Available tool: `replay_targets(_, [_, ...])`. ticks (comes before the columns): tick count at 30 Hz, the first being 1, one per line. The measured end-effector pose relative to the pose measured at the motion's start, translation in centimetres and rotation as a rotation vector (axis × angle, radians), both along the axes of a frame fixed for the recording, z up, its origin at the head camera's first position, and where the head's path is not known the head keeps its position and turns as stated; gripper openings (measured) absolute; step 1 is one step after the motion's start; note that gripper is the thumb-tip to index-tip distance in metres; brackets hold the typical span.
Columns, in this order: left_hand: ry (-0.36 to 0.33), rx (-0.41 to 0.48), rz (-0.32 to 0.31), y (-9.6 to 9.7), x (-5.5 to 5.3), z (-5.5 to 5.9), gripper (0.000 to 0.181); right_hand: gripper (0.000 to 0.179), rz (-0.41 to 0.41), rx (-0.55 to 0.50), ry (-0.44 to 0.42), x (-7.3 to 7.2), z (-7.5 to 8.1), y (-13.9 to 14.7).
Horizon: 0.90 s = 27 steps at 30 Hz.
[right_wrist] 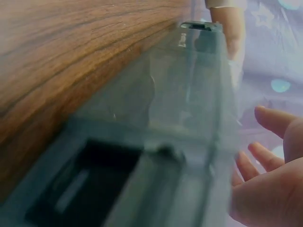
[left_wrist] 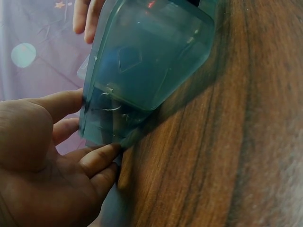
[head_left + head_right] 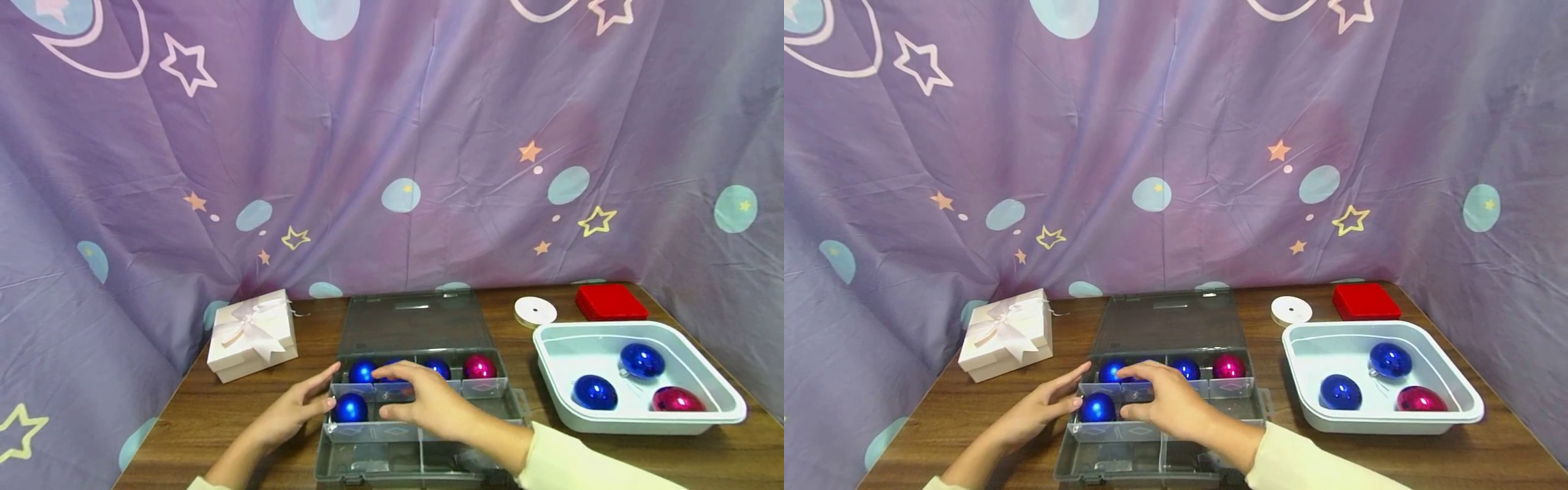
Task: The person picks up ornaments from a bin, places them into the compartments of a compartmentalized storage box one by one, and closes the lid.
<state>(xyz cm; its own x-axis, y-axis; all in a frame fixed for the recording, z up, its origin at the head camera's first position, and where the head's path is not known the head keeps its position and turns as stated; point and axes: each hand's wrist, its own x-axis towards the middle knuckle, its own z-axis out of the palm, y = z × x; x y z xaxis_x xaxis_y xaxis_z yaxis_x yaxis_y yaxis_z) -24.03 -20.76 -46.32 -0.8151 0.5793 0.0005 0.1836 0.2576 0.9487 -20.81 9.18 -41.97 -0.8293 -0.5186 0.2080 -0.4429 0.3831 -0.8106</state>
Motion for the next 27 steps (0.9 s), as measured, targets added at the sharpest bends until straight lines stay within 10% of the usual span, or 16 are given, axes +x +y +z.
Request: replay_targets(27, [0.014,-0.006,0.002,0.0,0.1,0.0,0.068,0.05,-0.2,0.087,0.171,2.3,1.5,10.2])
